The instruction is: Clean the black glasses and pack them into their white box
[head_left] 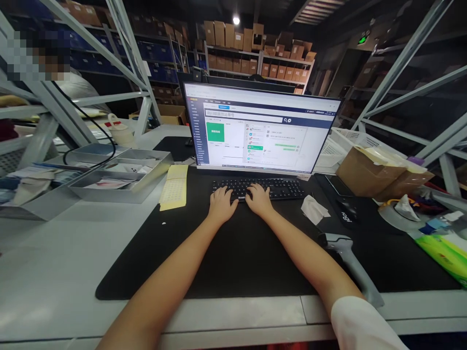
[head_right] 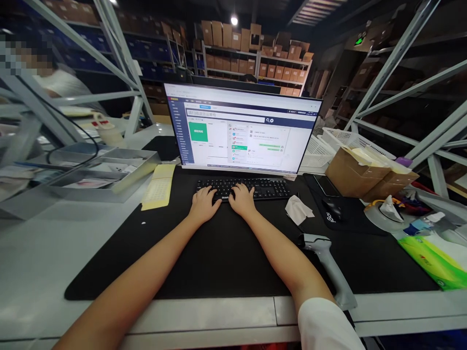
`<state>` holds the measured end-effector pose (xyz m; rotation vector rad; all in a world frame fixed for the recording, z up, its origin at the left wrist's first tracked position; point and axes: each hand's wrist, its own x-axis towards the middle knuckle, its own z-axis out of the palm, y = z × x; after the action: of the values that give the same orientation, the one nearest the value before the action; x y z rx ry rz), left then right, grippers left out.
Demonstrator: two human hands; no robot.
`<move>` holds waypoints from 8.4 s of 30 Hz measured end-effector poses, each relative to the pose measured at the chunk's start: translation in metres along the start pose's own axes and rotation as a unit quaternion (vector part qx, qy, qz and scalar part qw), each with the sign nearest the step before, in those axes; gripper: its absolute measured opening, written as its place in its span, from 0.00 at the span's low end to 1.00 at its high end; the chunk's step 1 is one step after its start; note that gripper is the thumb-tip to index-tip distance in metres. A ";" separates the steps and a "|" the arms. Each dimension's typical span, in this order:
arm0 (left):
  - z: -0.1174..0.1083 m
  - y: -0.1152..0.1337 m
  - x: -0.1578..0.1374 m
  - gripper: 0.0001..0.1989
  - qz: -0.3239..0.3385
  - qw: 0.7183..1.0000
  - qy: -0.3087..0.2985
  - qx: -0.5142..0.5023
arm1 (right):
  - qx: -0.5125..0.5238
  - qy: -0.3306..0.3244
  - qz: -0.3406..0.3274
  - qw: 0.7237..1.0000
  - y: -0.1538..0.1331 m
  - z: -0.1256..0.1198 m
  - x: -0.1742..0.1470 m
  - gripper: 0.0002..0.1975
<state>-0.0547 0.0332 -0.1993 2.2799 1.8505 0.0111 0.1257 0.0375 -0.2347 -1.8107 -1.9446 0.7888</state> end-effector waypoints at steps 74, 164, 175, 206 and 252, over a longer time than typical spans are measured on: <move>-0.002 0.001 -0.001 0.24 -0.004 1.000 0.028 -0.008 | -0.032 0.038 -0.035 0.998 -0.009 -0.007 -0.005 0.15; -0.001 0.002 -0.001 0.22 -0.020 1.000 0.011 -0.005 | 0.036 0.022 -0.008 0.999 0.001 -0.006 0.000 0.17; -0.002 0.003 -0.003 0.21 -0.012 1.000 0.018 -0.006 | -0.007 -0.025 -0.045 0.999 -0.010 -0.007 -0.006 0.18; -0.004 0.004 -0.002 0.22 -0.019 1.000 0.019 -0.007 | -0.025 -0.009 -0.005 1.000 -0.003 0.003 -0.002 0.24; -0.011 0.006 0.000 0.19 0.014 1.000 0.015 0.002 | -0.031 0.030 0.013 0.999 -0.005 0.000 -0.003 0.25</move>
<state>-0.0498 0.0338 -0.1878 2.3205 1.8342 0.0467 0.1220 0.0345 -0.2309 -1.8759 -1.9315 0.6810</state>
